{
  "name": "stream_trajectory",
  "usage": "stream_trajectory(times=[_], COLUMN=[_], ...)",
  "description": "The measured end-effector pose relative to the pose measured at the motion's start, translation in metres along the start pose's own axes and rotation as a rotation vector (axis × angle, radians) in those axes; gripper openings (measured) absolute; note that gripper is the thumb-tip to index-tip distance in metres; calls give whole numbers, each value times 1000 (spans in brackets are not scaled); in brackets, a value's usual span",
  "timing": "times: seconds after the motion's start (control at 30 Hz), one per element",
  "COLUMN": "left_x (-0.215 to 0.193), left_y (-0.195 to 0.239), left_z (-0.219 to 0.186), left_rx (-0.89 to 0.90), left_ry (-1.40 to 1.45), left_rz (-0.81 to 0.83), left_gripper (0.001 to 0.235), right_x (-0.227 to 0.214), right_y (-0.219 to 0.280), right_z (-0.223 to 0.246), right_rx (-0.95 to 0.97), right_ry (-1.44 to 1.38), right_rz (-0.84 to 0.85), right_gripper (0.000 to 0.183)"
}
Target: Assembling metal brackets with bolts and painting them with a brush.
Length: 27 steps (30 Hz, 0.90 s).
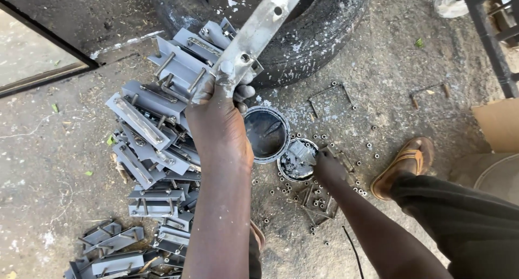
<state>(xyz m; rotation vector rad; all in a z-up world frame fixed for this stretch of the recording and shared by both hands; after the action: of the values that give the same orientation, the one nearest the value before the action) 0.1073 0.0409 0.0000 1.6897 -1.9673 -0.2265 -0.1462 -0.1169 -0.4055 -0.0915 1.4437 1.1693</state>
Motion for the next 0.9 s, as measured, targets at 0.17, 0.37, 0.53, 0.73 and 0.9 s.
stream_trajectory(times=[0.17,0.37,0.53,0.73,0.9], left_x=[10,13,10,-10,-21], left_y=[11,13,12,4,5], left_z=[-19,-24,-23,-25,-33], left_rx=[36,-80,-187,-115,-161], left_ry=[-57,-79,-77,120,151], left_rz=[-60,-156,-216,-217,-286], left_gripper=[29,31,27,24,23], right_x=[-22,-35,-110,-196,-234], right_y=[25,40,55,77,72], right_z=[17,23,37,41,70], right_rx=[0,-62,-54,-10,-215], right_ry=[141,-102,-535,-1210,-1464], right_rz=[-7,-96,-286,-540,-365], right_gripper=[37,41,34,12,21])
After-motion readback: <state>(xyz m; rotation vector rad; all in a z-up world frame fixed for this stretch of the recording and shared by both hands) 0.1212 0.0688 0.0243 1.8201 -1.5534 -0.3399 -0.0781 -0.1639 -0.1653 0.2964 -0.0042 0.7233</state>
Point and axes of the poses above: each hand's wrist, its own y-axis away from the middle knuckle, its own x-axis out of the palm, z = x × y, the point moved 7 cm from there along -y, towards the middle knuckle, and after that the axes turned 9 degrees about -x, right-handed, at the moved point
